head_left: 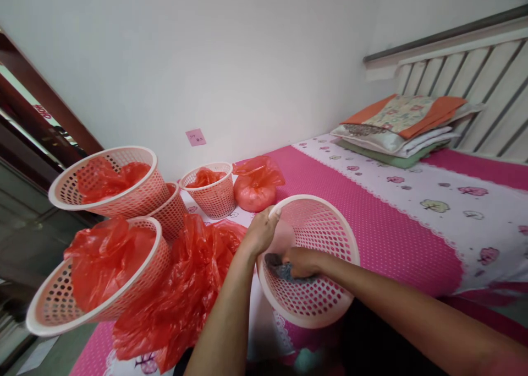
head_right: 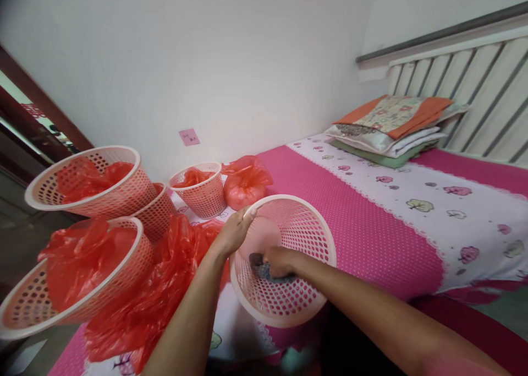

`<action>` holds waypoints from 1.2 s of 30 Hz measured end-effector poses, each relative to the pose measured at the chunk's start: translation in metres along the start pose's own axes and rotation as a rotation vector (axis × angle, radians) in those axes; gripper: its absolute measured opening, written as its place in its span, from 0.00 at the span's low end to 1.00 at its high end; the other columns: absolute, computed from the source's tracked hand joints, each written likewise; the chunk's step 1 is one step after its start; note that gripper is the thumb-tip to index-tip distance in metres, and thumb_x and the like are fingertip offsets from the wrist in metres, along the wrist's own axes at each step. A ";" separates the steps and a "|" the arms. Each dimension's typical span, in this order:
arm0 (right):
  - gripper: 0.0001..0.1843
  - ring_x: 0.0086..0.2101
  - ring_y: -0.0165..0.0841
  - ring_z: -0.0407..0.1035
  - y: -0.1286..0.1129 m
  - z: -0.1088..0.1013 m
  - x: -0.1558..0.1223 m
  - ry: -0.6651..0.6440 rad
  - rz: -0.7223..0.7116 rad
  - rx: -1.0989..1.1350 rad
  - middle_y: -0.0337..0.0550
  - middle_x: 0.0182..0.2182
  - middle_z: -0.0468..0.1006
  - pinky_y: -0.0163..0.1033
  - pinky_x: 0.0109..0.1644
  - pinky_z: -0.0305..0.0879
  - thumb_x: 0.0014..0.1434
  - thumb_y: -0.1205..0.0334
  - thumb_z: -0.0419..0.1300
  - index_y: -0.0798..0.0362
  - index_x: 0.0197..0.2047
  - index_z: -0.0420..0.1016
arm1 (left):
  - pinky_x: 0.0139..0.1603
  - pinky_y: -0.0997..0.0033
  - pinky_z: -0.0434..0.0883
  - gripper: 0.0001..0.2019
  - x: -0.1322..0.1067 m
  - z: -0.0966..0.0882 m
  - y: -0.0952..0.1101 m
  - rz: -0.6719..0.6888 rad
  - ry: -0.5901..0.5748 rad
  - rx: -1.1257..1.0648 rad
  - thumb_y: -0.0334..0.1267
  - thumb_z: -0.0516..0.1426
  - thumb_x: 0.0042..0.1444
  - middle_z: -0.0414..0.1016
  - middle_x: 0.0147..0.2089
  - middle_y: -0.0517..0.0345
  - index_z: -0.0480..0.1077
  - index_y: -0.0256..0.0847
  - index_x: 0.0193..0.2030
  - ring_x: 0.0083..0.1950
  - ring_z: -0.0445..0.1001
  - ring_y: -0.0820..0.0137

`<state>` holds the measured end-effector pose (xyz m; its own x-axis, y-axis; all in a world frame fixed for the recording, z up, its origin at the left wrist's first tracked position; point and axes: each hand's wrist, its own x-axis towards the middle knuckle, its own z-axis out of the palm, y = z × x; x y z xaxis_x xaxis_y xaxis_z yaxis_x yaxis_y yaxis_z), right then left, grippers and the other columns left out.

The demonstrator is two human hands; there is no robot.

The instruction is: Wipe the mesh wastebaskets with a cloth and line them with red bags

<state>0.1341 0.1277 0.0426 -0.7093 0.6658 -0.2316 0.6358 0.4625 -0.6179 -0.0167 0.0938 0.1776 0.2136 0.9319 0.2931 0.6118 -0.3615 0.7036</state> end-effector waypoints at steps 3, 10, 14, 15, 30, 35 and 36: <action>0.14 0.34 0.37 0.78 0.002 -0.010 -0.036 -0.137 -0.116 0.333 0.40 0.34 0.84 0.39 0.40 0.73 0.53 0.57 0.70 0.52 0.43 0.84 | 0.58 0.57 0.72 0.23 0.001 0.001 0.000 -0.006 0.001 0.011 0.47 0.45 0.72 0.83 0.51 0.45 0.77 0.36 0.52 0.53 0.78 0.57; 0.27 0.44 0.44 0.77 -0.011 0.026 -0.081 0.050 -0.245 0.787 0.41 0.43 0.84 0.47 0.53 0.71 0.51 0.53 0.72 0.52 0.54 0.82 | 0.60 0.57 0.70 0.24 0.001 -0.001 -0.001 -0.037 -0.006 0.040 0.47 0.44 0.72 0.82 0.54 0.44 0.76 0.34 0.55 0.55 0.78 0.56; 0.17 0.45 0.46 0.77 -0.026 0.040 -0.100 0.264 -0.205 0.812 0.45 0.41 0.85 0.50 0.55 0.71 0.58 0.52 0.66 0.53 0.46 0.85 | 0.61 0.57 0.70 0.24 -0.002 -0.004 -0.002 -0.052 0.003 0.043 0.48 0.45 0.72 0.83 0.51 0.46 0.77 0.36 0.54 0.57 0.77 0.56; 0.19 0.46 0.46 0.77 -0.027 0.041 -0.107 0.299 -0.173 0.896 0.46 0.43 0.85 0.50 0.55 0.71 0.56 0.50 0.68 0.52 0.47 0.85 | 0.62 0.57 0.70 0.24 -0.003 -0.005 -0.002 -0.054 0.006 0.036 0.48 0.45 0.72 0.83 0.52 0.46 0.76 0.36 0.55 0.57 0.77 0.57; 0.22 0.36 0.43 0.81 0.005 -0.017 -0.046 0.883 0.027 1.047 0.51 0.39 0.86 0.48 0.42 0.78 0.59 0.49 0.61 0.56 0.50 0.80 | 0.64 0.58 0.69 0.24 -0.006 0.001 0.000 -0.014 0.012 0.004 0.48 0.45 0.72 0.82 0.58 0.46 0.76 0.36 0.58 0.60 0.76 0.57; 0.09 0.40 0.41 0.78 0.003 0.000 0.043 0.759 0.036 0.553 0.44 0.36 0.86 0.44 0.48 0.73 0.53 0.65 0.63 0.51 0.38 0.82 | 0.67 0.57 0.67 0.25 -0.008 0.000 -0.001 -0.011 -0.001 0.009 0.48 0.45 0.72 0.81 0.58 0.44 0.76 0.36 0.58 0.60 0.77 0.57; 0.06 0.37 0.40 0.77 0.001 0.007 0.054 0.695 0.031 0.497 0.42 0.32 0.85 0.42 0.46 0.73 0.51 0.67 0.64 0.51 0.34 0.81 | 0.67 0.56 0.67 0.24 -0.008 -0.001 0.000 -0.014 0.000 0.009 0.48 0.45 0.72 0.82 0.57 0.45 0.76 0.36 0.58 0.59 0.77 0.58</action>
<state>0.0945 0.1597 0.0244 -0.2430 0.9569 0.1589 0.3293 0.2355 -0.9144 -0.0193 0.0862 0.1754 0.2050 0.9369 0.2831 0.6214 -0.3481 0.7020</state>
